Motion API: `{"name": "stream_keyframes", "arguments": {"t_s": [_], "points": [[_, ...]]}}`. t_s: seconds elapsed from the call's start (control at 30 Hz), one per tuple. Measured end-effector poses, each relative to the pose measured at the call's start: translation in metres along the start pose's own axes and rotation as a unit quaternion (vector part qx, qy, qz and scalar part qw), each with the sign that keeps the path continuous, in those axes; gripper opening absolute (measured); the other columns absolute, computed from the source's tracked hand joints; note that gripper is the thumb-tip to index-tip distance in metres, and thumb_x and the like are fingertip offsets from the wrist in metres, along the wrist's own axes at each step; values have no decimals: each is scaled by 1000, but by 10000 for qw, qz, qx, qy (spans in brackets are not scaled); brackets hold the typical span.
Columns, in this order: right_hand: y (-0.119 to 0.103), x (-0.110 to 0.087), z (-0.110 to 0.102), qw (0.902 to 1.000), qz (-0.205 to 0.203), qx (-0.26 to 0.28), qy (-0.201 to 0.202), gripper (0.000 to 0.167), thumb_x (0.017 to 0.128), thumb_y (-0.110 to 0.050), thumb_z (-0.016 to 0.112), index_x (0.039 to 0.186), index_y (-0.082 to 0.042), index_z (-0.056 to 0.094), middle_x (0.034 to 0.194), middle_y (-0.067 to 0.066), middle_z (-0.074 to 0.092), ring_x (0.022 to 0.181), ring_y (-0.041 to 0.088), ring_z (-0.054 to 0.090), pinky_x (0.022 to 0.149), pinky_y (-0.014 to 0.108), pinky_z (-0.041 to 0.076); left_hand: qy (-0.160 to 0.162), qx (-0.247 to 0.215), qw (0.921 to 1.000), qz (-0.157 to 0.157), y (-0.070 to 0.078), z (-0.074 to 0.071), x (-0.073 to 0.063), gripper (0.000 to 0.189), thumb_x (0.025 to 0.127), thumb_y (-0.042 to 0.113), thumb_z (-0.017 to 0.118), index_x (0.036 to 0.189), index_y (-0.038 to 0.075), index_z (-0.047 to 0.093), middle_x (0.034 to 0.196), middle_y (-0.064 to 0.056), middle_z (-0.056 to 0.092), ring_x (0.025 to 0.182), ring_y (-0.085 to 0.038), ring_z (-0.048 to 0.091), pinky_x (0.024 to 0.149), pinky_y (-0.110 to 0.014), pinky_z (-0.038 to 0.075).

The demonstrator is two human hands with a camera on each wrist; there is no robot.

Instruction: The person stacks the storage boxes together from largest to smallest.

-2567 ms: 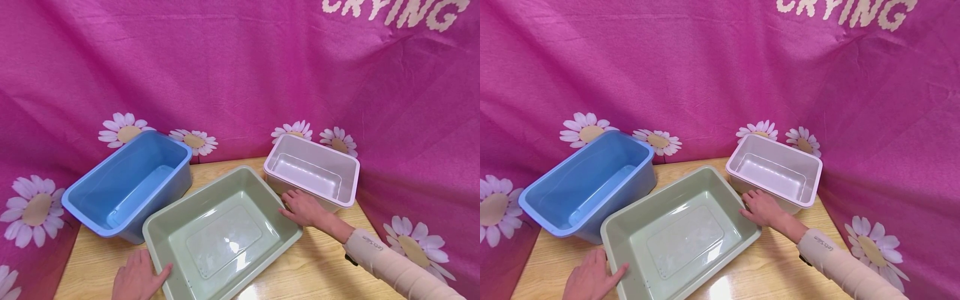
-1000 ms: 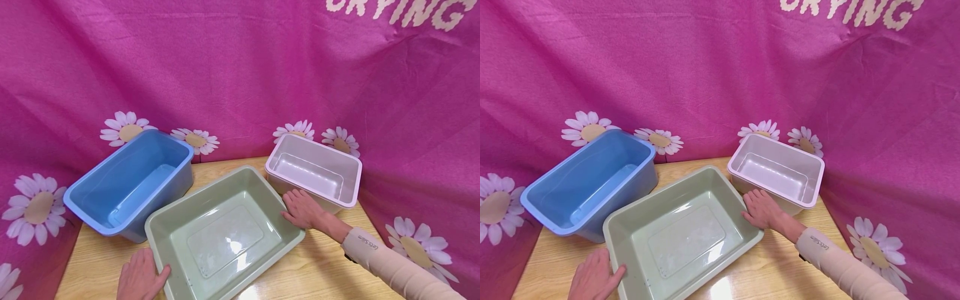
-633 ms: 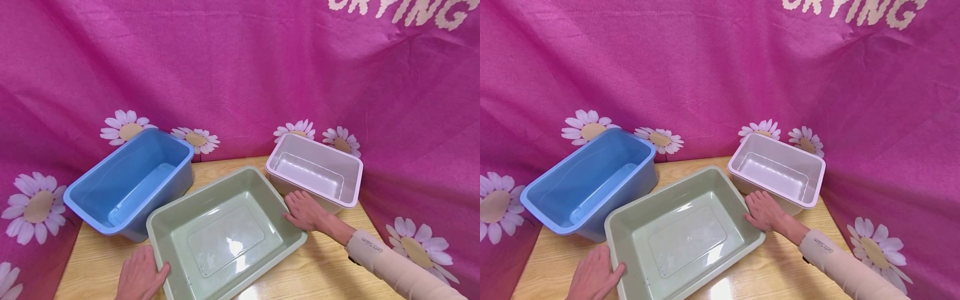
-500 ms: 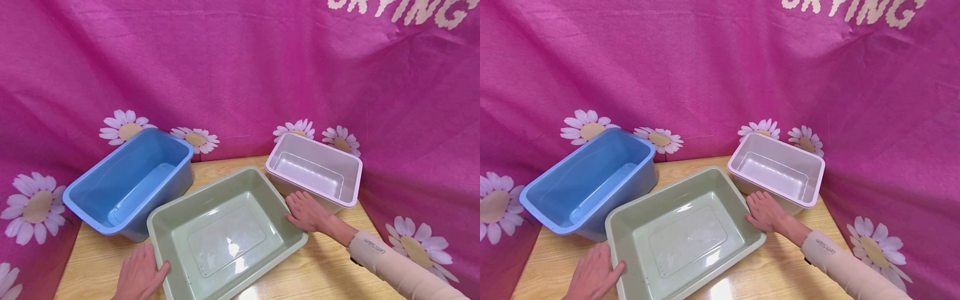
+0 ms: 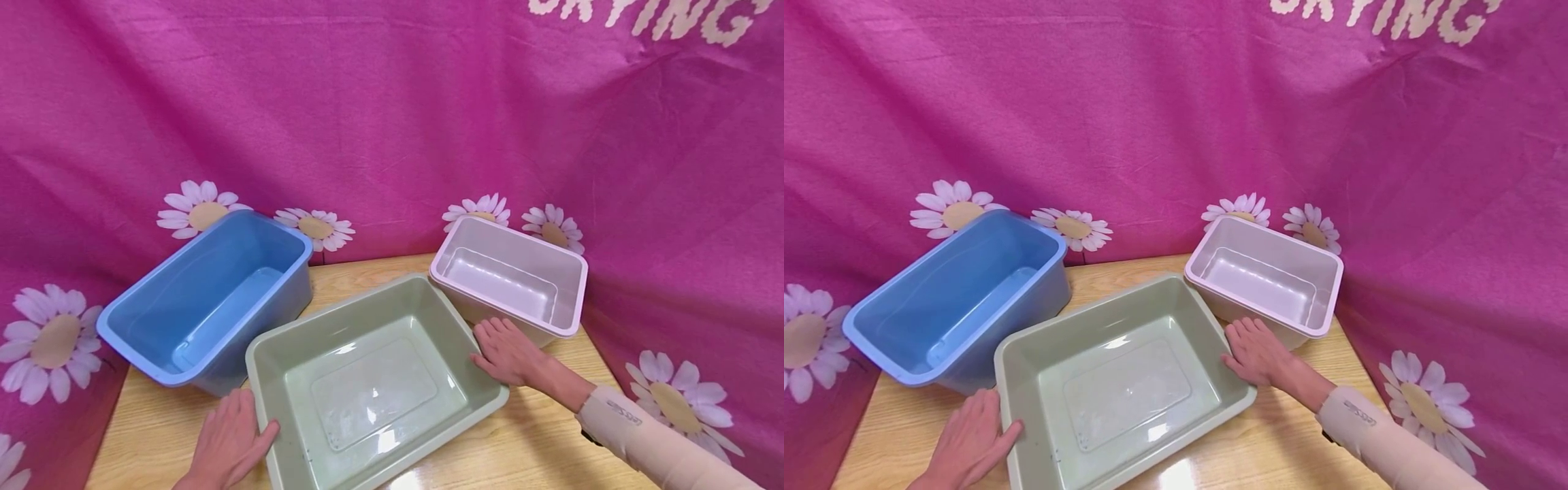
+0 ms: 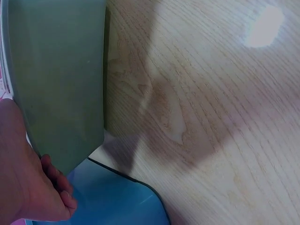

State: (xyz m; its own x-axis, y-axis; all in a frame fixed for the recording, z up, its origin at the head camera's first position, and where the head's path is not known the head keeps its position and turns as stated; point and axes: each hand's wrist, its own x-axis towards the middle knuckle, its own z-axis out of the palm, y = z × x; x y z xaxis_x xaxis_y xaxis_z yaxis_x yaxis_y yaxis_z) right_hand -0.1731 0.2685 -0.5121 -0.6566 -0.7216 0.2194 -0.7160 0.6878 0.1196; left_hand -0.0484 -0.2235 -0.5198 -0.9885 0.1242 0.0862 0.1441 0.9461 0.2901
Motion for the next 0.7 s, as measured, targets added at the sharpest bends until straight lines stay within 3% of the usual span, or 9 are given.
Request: {"name": "stream_keyframes", "arguments": {"t_s": [0.2, 0.7], "points": [[-3, -6, 0, 9999, 100, 53, -44, 33, 88, -37, 60, 87, -7, 44, 77, 2, 36, 72, 25, 38, 67, 37, 32, 28, -15, 10000, 86, -1, -2, 1, 36, 83, 35, 67, 91, 5, 48, 78, -2, 37, 72, -19, 39, 61, -35, 33], [-17, -18, -5, 9993, 155, 148, 316, 35, 86, -35, 61, 86, -6, 43, 76, 2, 35, 70, 23, 37, 65, 35, 29, 253, -51, 9989, 398, -7, -1, 2, 34, 80, 32, 67, 91, 5, 50, 79, -1, 38, 72, -18, 39, 61, -34, 32]]}}
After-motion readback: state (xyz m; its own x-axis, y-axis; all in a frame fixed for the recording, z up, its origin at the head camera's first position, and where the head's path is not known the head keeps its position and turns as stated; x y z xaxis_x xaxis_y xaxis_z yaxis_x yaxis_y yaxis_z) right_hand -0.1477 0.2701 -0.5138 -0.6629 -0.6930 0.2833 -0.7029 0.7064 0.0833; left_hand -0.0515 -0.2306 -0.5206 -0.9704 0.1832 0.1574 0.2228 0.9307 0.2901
